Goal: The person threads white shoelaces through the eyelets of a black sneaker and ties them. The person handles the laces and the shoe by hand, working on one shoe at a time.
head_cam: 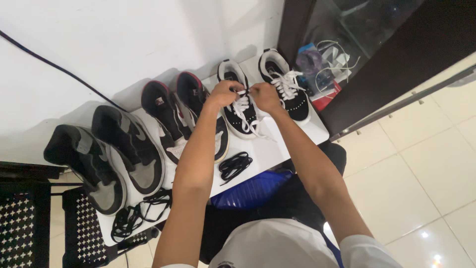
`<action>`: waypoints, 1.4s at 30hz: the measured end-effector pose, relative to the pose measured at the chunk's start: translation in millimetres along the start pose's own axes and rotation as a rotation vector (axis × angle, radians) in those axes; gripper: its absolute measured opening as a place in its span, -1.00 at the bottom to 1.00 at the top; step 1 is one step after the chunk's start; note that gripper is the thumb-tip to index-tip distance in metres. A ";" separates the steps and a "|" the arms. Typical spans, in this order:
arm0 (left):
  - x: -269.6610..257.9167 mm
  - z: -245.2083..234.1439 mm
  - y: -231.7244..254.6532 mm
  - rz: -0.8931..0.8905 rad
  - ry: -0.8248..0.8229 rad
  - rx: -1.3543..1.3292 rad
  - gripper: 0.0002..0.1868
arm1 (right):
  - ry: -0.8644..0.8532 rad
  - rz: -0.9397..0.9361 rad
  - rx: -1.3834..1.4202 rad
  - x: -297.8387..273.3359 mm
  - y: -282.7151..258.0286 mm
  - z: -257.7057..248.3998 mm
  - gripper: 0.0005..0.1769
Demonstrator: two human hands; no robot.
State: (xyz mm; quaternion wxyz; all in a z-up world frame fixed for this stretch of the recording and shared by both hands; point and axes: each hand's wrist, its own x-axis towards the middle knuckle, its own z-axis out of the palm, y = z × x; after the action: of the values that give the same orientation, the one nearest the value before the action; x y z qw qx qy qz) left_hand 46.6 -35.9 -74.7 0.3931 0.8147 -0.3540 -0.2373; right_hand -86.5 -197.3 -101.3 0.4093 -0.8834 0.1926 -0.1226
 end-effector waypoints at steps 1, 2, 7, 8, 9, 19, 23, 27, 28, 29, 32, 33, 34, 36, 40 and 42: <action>1.9 1.8 -1.5 -0.009 -0.020 -0.035 -0.59 | 0.005 -0.037 0.027 2.4 9.8 -0.2 -0.72; 4.4 2.9 -2.8 -0.018 -0.040 -0.069 -0.58 | 0.011 -0.073 0.053 6.2 20.1 -0.1 -0.73; 2.5 2.8 -8.9 0.013 -0.039 -0.219 -0.58 | -0.103 0.160 0.506 -2.3 48.4 -23.4 -0.71; 2.1 1.6 -8.0 0.017 -0.043 -0.273 -0.58 | -0.125 0.264 0.619 -6.4 44.2 -36.1 -0.69; -0.4 -0.2 -8.4 -0.001 -0.054 -0.377 -0.55 | -0.082 0.282 0.941 -14.4 38.8 -48.9 -0.79; -28.7 -20.8 14.9 -0.146 -0.032 -0.755 -0.36 | 0.045 0.271 1.513 -30.3 -27.9 -86.9 -0.78; -33.6 -18.1 33.1 -0.214 -0.013 -0.741 -0.38 | 0.109 0.232 0.714 -16.5 -9.1 -37.3 -0.52; -43.0 -17.8 47.3 -0.237 0.027 -0.686 -0.41 | 0.028 -0.085 0.089 -17.8 10.2 -1.3 -0.67; -44.8 -18.0 48.1 -0.231 0.025 -0.680 -0.40 | -0.022 -0.036 0.002 -17.3 11.2 2.2 -0.75; -44.8 -18.4 48.2 -0.223 0.024 -0.676 -0.40 | 0.018 -0.076 0.040 -14.4 11.7 3.2 -0.75; -41.5 -16.5 38.4 -0.210 0.029 -0.686 -0.36 | 0.104 -0.175 0.166 -9.2 21.1 4.2 -0.74; -38.3 -14.1 32.0 -0.176 0.021 -0.730 -0.33 | 0.115 -0.193 0.216 -7.2 29.8 0.5 -0.74; -34.6 -11.5 24.1 -0.142 0.012 -0.774 -0.31 | 0.125 -0.212 0.265 -5.1 39.7 -3.2 -0.74; -23.0 -7.0 7.0 -0.052 -0.004 -0.816 -0.27 | 0.146 0.137 0.970 -3.3 60.3 -13.7 -0.86; -16.0 4.8 -24.3 0.056 -0.024 -0.818 -0.21 | -0.023 -0.183 1.544 -9.6 61.9 -17.2 -0.78; -10.2 -0.3 -19.4 0.048 -0.019 -0.797 -0.20 | 0.042 -0.006 1.490 -15.7 29.6 -15.1 -0.89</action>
State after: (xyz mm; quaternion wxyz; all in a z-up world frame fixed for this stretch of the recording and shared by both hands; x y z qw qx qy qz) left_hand 47.8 -19.5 -89.2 0.6806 0.5875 -0.2570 -0.3544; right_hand -113.3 -218.0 -115.5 0.8956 -0.3698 0.0638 -0.2387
